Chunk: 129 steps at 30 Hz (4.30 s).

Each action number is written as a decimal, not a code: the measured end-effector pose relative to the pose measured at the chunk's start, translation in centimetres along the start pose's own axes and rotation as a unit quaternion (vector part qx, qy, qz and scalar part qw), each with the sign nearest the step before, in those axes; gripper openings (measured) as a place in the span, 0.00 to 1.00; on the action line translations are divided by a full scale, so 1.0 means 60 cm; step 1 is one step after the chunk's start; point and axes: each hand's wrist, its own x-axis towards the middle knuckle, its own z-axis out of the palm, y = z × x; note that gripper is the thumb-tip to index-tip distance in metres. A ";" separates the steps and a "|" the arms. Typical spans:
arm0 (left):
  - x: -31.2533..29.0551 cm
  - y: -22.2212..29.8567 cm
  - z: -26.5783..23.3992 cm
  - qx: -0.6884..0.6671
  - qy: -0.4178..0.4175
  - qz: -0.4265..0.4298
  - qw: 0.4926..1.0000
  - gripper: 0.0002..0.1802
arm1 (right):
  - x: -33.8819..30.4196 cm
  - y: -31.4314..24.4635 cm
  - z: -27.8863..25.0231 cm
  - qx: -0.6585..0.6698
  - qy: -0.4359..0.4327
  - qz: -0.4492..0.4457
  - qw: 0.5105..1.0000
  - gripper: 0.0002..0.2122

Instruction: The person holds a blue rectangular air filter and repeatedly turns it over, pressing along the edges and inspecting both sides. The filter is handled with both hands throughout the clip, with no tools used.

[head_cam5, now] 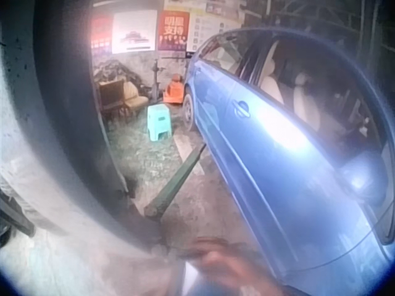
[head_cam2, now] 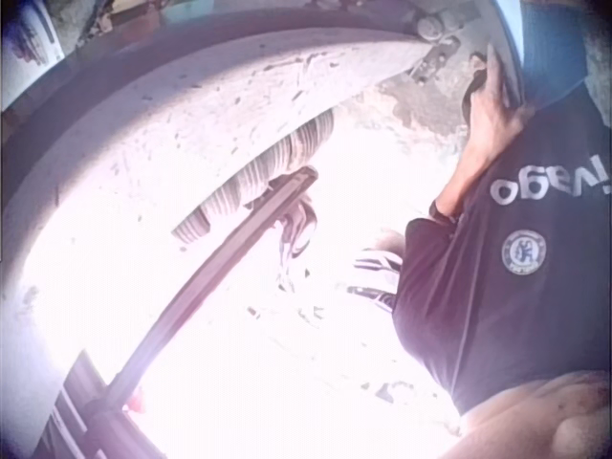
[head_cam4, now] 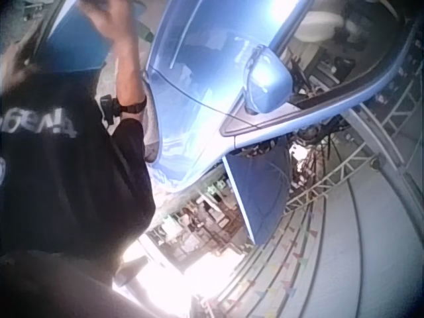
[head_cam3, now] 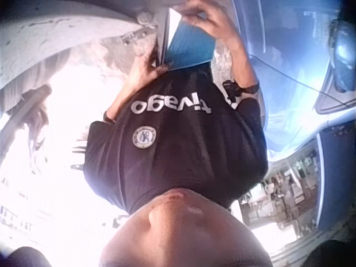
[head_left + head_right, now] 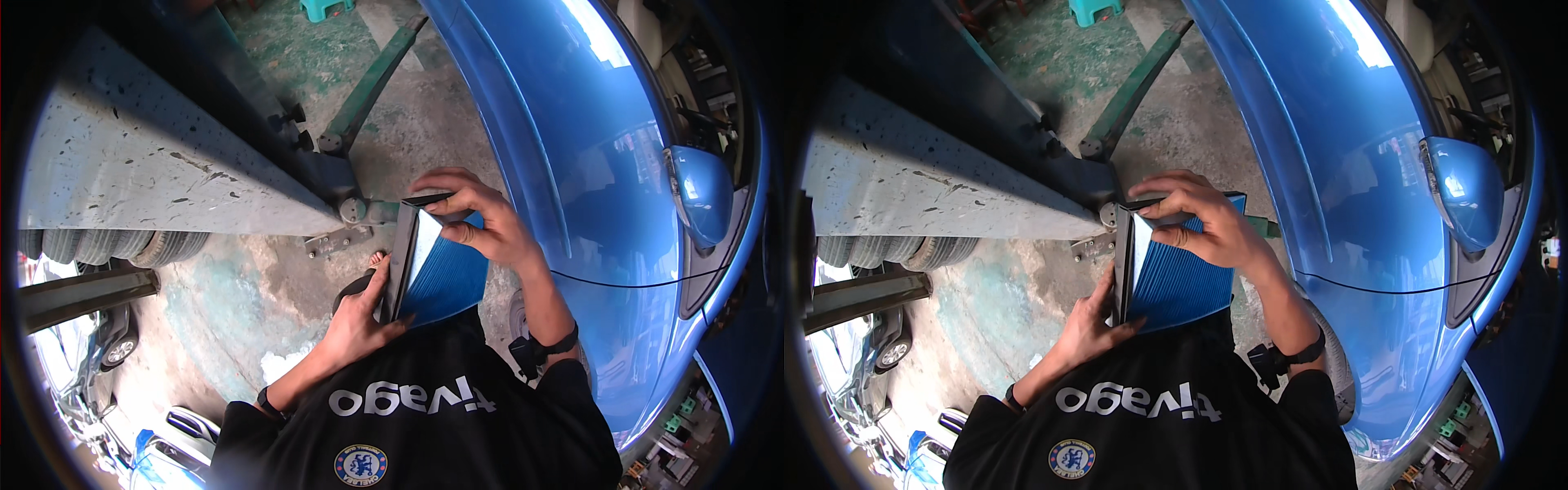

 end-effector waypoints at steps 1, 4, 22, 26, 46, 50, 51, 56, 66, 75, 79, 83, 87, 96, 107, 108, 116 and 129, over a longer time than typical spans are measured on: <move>-0.001 -0.001 -0.001 0.002 0.000 0.020 1.000 0.53 | 0.002 0.001 0.001 0.021 -0.011 0.014 1.000 0.10; -0.001 -0.004 -0.001 -0.003 0.012 0.063 0.998 0.53 | 0.002 -0.001 0.009 0.045 0.005 0.039 0.998 0.09; 0.049 -0.058 0.005 -0.209 0.176 0.003 0.962 0.35 | -0.006 -0.050 -0.046 -0.129 0.152 0.131 0.971 0.20; 0.096 -0.054 -0.026 -0.302 0.230 0.081 0.922 0.32 | -0.041 -0.046 -0.084 -0.134 0.179 0.112 0.968 0.22; 0.155 0.103 -0.075 -0.141 0.211 0.184 0.950 0.19 | 0.107 -0.066 0.000 -0.234 -0.068 0.051 0.968 0.18; 0.162 0.098 -0.088 -0.120 0.207 0.163 0.957 0.21 | 0.120 -0.063 -0.008 -0.195 -0.109 0.162 0.961 0.17; 0.165 0.095 -0.082 -0.099 0.226 0.171 0.954 0.22 | 0.122 -0.063 -0.010 -0.196 -0.116 0.189 0.955 0.17; 0.183 0.075 -0.063 -0.187 0.234 0.179 0.937 0.26 | 0.119 -0.049 -0.004 -0.100 -0.091 0.294 0.946 0.19; 0.187 0.067 -0.068 -0.226 0.107 0.124 0.960 0.34 | 0.097 -0.023 -0.011 0.020 -0.026 0.317 0.948 0.30; 0.147 0.032 -0.089 -0.081 -0.029 0.117 0.989 0.52 | 0.090 -0.024 -0.039 0.052 -0.029 0.398 0.915 0.30; 0.146 0.025 -0.084 -0.141 -0.035 0.085 0.986 0.40 | 0.089 -0.025 -0.037 0.027 -0.039 0.365 0.930 0.30; 0.143 0.028 -0.071 -0.104 0.013 0.056 0.993 0.35 | 0.083 -0.021 -0.034 -0.012 -0.028 0.346 0.938 0.29; 0.140 0.027 -0.069 -0.087 0.050 0.086 0.991 0.33 | 0.075 -0.015 -0.029 -0.034 -0.052 0.315 0.947 0.24; 0.154 -0.002 -0.086 -0.117 -0.006 0.107 0.987 0.50 | 0.073 -0.004 -0.044 -0.117 -0.029 0.222 0.968 0.20; 0.149 -0.045 -0.145 -0.341 0.157 0.103 0.921 0.35 | 0.000 0.055 -0.077 0.098 0.280 0.366 0.882 0.18; 0.148 -0.044 -0.141 -0.357 0.150 0.091 0.917 0.36 | -0.011 0.061 -0.073 0.101 0.294 0.380 0.871 0.18; 0.180 -0.043 -0.117 -0.460 0.211 0.058 0.860 0.17 | -0.105 0.107 -0.005 0.278 0.303 0.416 0.811 0.23; 0.138 -0.088 -0.115 -0.447 0.214 0.018 0.868 0.25 | -0.197 0.024 0.080 0.263 0.328 0.402 0.813 0.22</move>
